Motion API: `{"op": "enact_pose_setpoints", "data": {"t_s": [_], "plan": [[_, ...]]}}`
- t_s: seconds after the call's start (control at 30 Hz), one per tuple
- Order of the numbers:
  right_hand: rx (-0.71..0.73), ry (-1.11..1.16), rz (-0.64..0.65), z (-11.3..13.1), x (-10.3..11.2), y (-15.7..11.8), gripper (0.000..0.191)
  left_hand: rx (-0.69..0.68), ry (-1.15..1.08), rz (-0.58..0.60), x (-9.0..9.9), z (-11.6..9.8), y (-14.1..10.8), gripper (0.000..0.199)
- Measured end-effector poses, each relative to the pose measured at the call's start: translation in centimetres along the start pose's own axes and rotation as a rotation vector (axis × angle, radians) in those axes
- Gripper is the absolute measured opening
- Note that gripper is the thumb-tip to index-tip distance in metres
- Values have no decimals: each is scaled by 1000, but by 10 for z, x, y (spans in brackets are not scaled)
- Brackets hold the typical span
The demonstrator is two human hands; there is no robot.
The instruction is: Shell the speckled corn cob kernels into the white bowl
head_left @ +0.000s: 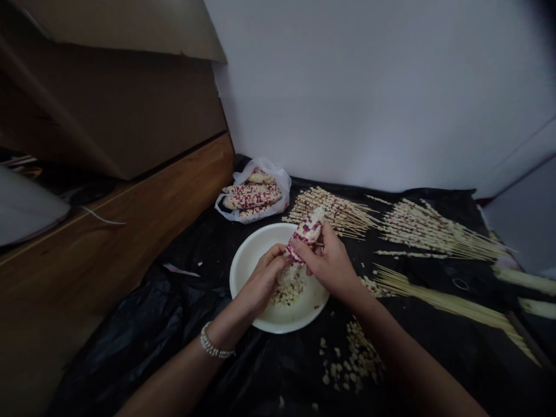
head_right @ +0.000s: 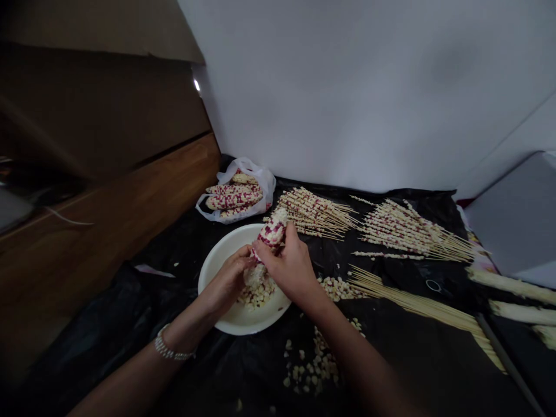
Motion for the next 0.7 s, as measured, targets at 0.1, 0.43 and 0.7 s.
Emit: {"op": "enact_pose_setpoints", "data": {"t_s": [0.1,0.43,0.7], "plan": [[31,-45,20,7,-3,-4,37,23,7,-38,4,3,2,23],[-14,87,-9,-9,4,7,32,-12,108,10,0,2,-3,29],[-49,95,-21,-9,4,6,32,-100,296,-40,-1,-8,-3,34]]}}
Point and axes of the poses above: each hand's wrist, its own y-axis towards the middle knuckle, its own x-axis out of the back of the hand, z = x × y, the point moved 8 cm from there along y, towards the middle knuckle, and after that the axes turned 4 degrees about -z, right-handed, at the moved point
